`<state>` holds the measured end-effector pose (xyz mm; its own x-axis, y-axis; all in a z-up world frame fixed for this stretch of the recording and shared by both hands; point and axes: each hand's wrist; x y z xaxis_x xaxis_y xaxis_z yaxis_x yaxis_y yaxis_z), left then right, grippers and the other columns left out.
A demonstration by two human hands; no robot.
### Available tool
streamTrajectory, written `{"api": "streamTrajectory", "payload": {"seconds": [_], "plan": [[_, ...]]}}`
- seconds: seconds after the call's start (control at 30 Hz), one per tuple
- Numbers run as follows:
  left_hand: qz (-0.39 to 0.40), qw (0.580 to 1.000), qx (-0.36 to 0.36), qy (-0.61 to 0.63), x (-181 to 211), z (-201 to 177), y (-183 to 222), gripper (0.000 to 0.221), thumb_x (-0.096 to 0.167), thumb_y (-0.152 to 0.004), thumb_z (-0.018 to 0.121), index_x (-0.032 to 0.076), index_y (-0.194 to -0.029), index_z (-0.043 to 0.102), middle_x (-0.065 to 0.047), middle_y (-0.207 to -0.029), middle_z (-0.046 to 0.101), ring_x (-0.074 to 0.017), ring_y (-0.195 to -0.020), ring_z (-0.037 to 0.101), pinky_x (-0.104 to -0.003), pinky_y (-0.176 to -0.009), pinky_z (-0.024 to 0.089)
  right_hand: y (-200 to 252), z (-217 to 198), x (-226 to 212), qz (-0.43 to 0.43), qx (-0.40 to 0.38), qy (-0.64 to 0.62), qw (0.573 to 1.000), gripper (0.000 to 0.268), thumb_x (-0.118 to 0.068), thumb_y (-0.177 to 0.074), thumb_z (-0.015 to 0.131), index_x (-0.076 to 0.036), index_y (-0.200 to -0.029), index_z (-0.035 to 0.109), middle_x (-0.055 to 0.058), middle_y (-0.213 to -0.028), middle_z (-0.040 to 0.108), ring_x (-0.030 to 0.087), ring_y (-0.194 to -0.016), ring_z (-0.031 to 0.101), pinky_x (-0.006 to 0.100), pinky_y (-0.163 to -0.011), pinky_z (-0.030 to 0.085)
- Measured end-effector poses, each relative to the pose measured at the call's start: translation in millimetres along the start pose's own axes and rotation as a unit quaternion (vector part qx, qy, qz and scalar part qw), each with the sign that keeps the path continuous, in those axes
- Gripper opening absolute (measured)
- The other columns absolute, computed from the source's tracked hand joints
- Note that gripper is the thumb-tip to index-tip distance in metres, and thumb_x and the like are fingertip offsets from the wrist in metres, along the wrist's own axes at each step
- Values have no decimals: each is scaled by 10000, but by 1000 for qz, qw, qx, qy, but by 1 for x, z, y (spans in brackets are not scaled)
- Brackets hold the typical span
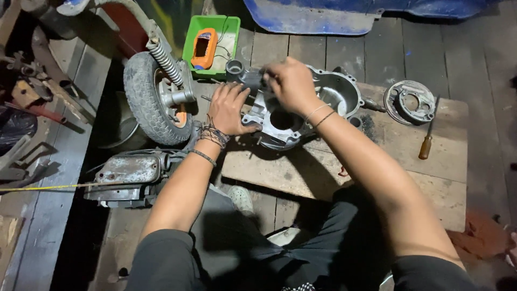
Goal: The person cleans the interior of a disassembled engine casing using a wire brush and a small tool. They scrub the inside surfaces and then use the tool to remove debris from crevices.
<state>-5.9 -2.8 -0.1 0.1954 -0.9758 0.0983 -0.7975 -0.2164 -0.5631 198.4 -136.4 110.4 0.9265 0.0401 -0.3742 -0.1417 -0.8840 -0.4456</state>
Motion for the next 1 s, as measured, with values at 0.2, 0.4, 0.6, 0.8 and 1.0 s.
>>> {"api": "streamTrajectory", "payload": {"seconds": [0.2, 0.4, 0.6, 0.8, 1.0], "plan": [[2, 1000, -10, -4, 1, -3, 0, 1089, 927, -620, 644, 60, -1278, 668, -176, -1201, 668, -350, -1224, 596, -562, -1100, 386, -2, 6, 7, 11, -16, -53, 998, 80, -165, -960, 694, -91, -954, 725, 135, -799, 711, 383, -822, 682, 446, -731, 554], [4, 1000, -9, -3, 0, 0, 2, 1101, 936, -624, 629, 58, -1288, 661, -181, -1203, 662, -354, -1207, 593, -569, -1100, 370, 7, 3, 4, 18, -32, -88, 995, 106, -172, -950, 715, -79, -977, 760, 185, -806, 684, 432, -829, 657, 495, -765, 518], [5, 999, -25, -34, 0, -1, 1, 1152, 976, -750, 325, 48, -1347, 657, -216, -1292, 671, -431, -1215, 594, -605, -1081, 391, 9, -35, 55, 126, -41, -33, 991, 173, -187, -1067, 637, -108, -1167, 755, 97, -1019, 700, 257, -947, 560, 415, -803, 451], [5, 999, -16, -33, -1, 3, -1, 1124, 964, -738, 424, 48, -1343, 665, -200, -1274, 686, -435, -1182, 611, -605, -1093, 385, 35, -66, 103, 195, 25, -33, 980, 166, -187, -1072, 658, -57, -1125, 747, 148, -1004, 712, 292, -838, 572, 445, -696, 441], [14, 1000, 3, -22, 2, -3, -5, 1127, 963, -759, 364, 28, -1302, 683, -214, -1243, 693, -430, -1167, 616, -601, -1053, 415, 49, -58, 134, 189, 32, -38, 981, 219, -190, -1102, 690, -43, -939, 681, 92, -865, 709, 253, -739, 562, 416, -652, 416]]}}
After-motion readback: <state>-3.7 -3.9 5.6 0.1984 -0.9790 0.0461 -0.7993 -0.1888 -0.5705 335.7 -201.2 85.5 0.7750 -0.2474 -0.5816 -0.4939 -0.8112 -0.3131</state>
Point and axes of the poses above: each hand's wrist, its own y-axis away from the middle knuckle, its own z-axis out of the palm, x = y × z
